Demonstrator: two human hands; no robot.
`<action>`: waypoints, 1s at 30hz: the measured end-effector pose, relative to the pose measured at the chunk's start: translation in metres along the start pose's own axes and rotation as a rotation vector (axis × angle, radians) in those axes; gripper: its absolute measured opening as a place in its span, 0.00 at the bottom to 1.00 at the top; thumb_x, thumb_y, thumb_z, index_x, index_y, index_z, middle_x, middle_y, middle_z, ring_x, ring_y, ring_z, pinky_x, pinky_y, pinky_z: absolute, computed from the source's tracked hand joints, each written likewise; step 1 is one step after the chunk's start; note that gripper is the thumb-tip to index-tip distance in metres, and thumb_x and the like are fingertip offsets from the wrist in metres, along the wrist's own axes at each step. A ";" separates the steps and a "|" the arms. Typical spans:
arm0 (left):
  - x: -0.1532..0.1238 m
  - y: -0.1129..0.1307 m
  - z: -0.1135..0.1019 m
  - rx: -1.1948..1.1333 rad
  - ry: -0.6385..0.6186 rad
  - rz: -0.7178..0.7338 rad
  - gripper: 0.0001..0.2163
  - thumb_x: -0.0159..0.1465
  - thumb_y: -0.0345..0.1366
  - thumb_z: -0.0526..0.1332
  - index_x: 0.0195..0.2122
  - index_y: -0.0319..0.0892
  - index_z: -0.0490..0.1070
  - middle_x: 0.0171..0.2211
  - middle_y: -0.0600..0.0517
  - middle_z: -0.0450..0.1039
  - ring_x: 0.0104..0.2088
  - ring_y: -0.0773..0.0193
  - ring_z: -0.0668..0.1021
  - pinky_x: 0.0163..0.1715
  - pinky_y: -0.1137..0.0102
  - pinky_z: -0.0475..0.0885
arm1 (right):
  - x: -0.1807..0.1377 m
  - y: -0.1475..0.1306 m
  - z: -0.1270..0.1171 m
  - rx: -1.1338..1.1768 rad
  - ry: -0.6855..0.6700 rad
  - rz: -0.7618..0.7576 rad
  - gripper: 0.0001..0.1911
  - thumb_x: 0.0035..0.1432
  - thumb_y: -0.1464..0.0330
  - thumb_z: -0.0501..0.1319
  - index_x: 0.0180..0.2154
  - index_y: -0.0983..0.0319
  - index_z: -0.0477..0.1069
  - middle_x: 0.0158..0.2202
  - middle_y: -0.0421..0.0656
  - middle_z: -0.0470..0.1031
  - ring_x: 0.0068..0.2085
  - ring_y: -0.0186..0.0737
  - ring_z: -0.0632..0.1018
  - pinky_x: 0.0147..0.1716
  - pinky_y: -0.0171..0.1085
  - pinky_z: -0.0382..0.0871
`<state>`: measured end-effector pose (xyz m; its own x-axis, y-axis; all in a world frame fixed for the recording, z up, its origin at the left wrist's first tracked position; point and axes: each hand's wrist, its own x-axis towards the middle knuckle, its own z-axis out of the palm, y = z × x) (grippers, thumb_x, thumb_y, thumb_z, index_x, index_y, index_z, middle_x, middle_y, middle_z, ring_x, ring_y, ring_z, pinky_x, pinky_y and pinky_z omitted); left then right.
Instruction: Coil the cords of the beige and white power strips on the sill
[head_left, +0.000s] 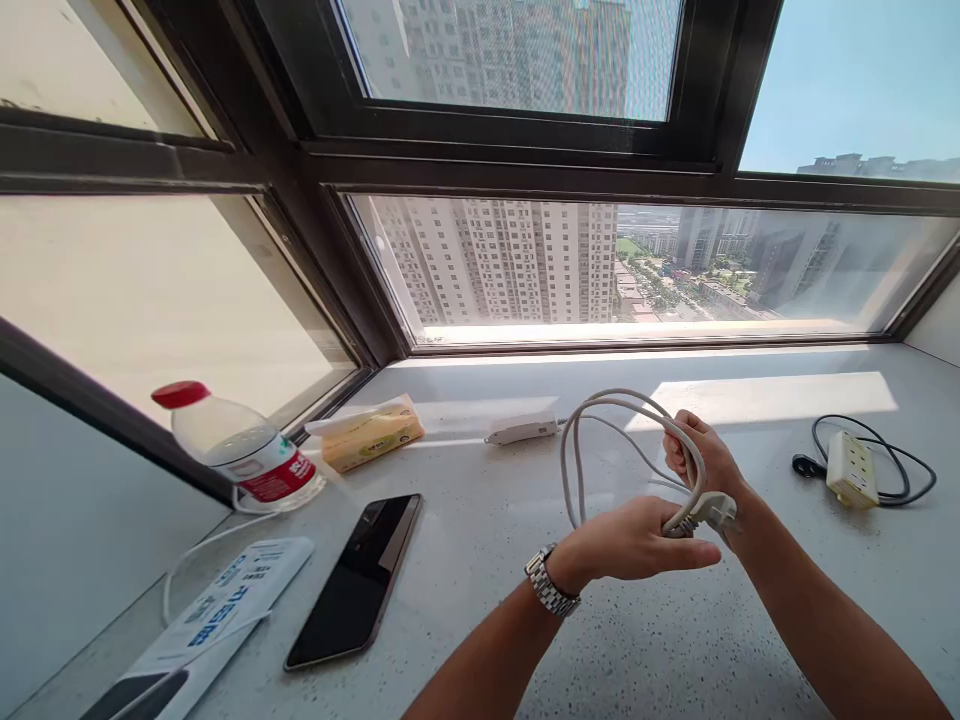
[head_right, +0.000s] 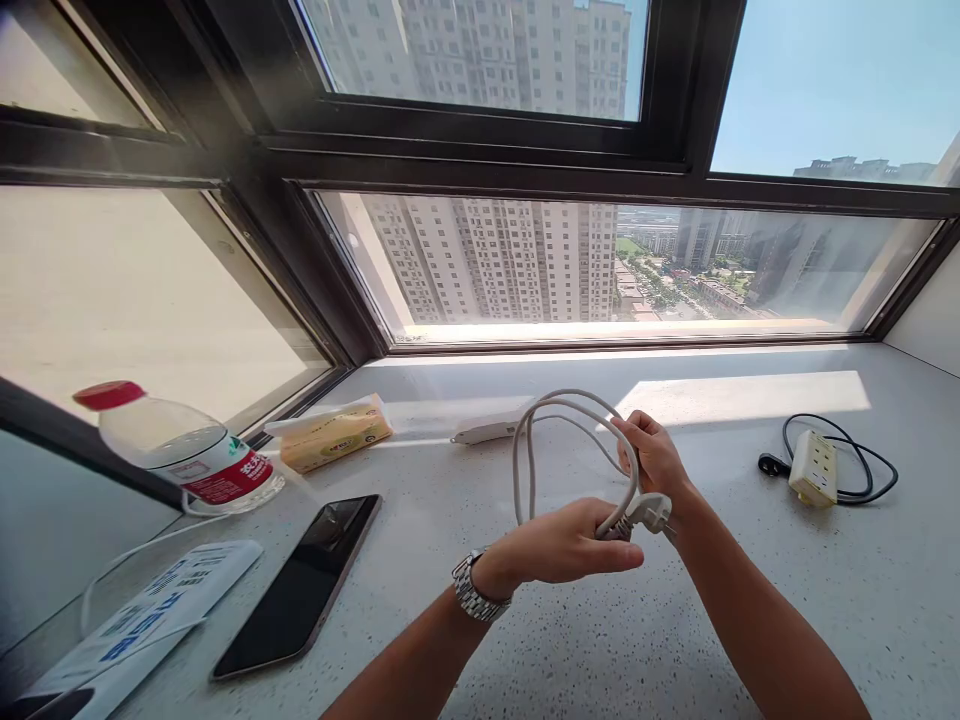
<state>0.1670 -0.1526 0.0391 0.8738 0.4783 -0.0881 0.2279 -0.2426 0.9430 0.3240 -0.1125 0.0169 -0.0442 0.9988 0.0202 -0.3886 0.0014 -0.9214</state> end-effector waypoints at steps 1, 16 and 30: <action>0.002 -0.003 0.002 0.063 0.040 0.019 0.22 0.56 0.55 0.60 0.23 0.41 0.59 0.19 0.60 0.53 0.20 0.74 0.56 0.20 0.74 0.51 | -0.002 0.000 0.004 0.028 -0.013 -0.027 0.27 0.39 0.56 0.72 0.20 0.59 0.54 0.13 0.31 0.57 0.15 0.25 0.55 0.13 0.29 0.47; 0.014 -0.013 0.010 0.243 0.432 0.051 0.16 0.57 0.49 0.63 0.31 0.40 0.66 0.24 0.56 0.66 0.25 0.69 0.64 0.25 0.73 0.56 | -0.014 0.012 0.032 0.184 -0.015 -0.199 0.20 0.50 0.53 0.63 0.22 0.59 0.60 0.20 0.35 0.58 0.21 0.31 0.61 0.22 0.35 0.60; 0.008 -0.015 -0.007 -0.013 0.367 0.125 0.14 0.58 0.38 0.56 0.20 0.41 0.54 0.17 0.60 0.50 0.20 0.74 0.54 0.21 0.74 0.52 | -0.020 0.025 0.031 0.152 0.052 -0.065 0.33 0.52 0.38 0.51 0.29 0.61 0.75 0.24 0.42 0.69 0.26 0.36 0.70 0.26 0.35 0.65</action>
<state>0.1675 -0.1392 0.0267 0.6822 0.7164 0.1466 0.1215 -0.3087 0.9434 0.2863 -0.1335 0.0058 0.0313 0.9980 0.0543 -0.5236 0.0626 -0.8496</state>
